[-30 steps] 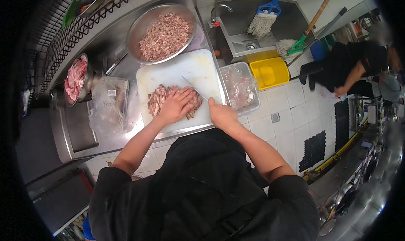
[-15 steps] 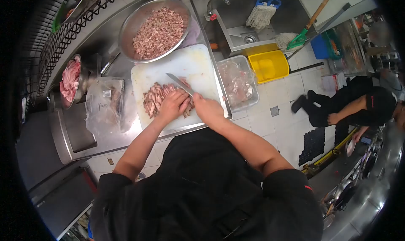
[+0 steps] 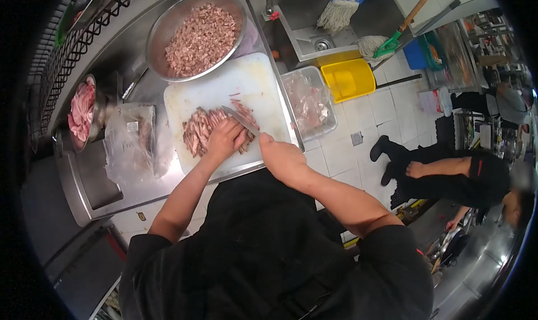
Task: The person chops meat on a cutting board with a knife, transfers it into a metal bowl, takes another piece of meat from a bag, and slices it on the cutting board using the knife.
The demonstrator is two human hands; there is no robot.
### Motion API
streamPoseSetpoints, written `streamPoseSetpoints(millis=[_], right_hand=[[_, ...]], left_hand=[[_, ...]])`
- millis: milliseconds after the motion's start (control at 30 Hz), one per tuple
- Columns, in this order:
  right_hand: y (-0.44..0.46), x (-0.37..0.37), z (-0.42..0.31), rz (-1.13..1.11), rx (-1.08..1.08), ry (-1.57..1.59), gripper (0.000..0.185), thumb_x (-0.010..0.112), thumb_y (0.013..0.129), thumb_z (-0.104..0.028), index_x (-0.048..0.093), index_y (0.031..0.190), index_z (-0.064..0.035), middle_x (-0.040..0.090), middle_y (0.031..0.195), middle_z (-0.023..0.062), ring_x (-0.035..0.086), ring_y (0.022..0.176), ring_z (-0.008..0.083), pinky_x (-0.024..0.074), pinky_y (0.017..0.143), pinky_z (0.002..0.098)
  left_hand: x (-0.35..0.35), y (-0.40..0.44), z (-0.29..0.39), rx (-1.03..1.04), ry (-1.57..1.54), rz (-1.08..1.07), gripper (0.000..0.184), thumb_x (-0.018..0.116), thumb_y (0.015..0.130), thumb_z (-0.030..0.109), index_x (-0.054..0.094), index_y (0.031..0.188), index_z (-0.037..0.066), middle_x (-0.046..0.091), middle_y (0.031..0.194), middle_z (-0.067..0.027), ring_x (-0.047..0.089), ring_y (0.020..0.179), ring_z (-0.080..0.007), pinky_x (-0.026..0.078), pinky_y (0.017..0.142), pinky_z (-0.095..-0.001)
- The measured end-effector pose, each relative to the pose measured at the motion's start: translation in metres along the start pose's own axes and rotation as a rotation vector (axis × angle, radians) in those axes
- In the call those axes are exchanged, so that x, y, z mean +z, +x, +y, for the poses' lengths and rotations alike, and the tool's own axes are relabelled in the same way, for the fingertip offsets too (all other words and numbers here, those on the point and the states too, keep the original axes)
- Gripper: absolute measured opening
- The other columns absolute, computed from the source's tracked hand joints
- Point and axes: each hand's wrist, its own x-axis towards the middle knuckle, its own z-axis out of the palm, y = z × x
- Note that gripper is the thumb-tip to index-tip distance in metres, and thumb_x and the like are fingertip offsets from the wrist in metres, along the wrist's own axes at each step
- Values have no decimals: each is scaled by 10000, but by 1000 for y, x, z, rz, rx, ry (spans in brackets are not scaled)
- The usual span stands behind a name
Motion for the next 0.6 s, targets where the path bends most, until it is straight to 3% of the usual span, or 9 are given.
streamPoseSetpoints(millis=[100,233,333,467,600], right_hand=[[31,21,7,40,-14,-4,169,443,960,-89,460,1099,6,705,881,274,706,795,462,554,694,559],[27,-4,1,36,-59,41,161,429,958,-87,443,1090,4,689,869,305,694,803,484,548,706,562],[7,3,5,16,-13,49,182,425,963,-93,449,1115,5,687,867,308,691,813,490,541,708,573],[60,33,22,128,-89,104,186,430,979,-109,435,1132,-3,685,825,298,678,800,501,516,696,597],[34,10,26,124,-100,108,194,456,977,-123,429,1129,-5,677,781,290,664,752,507,507,663,600]], left_hand=[[2,2,0,11,-11,22,228,770,791,51,705,1003,-2,675,993,-118,643,936,-305,545,828,-395],[1,4,-2,27,-3,45,214,778,792,92,716,985,21,683,993,-95,642,945,-279,544,838,-377],[2,1,0,1,35,18,207,777,797,91,717,983,24,687,1008,-95,648,956,-276,545,839,-375],[1,4,1,-2,30,35,189,772,803,84,716,973,22,690,1021,-99,653,956,-281,546,843,-379],[-11,11,4,-54,-66,21,145,743,830,68,716,964,22,701,1019,-108,661,980,-299,542,877,-407]])
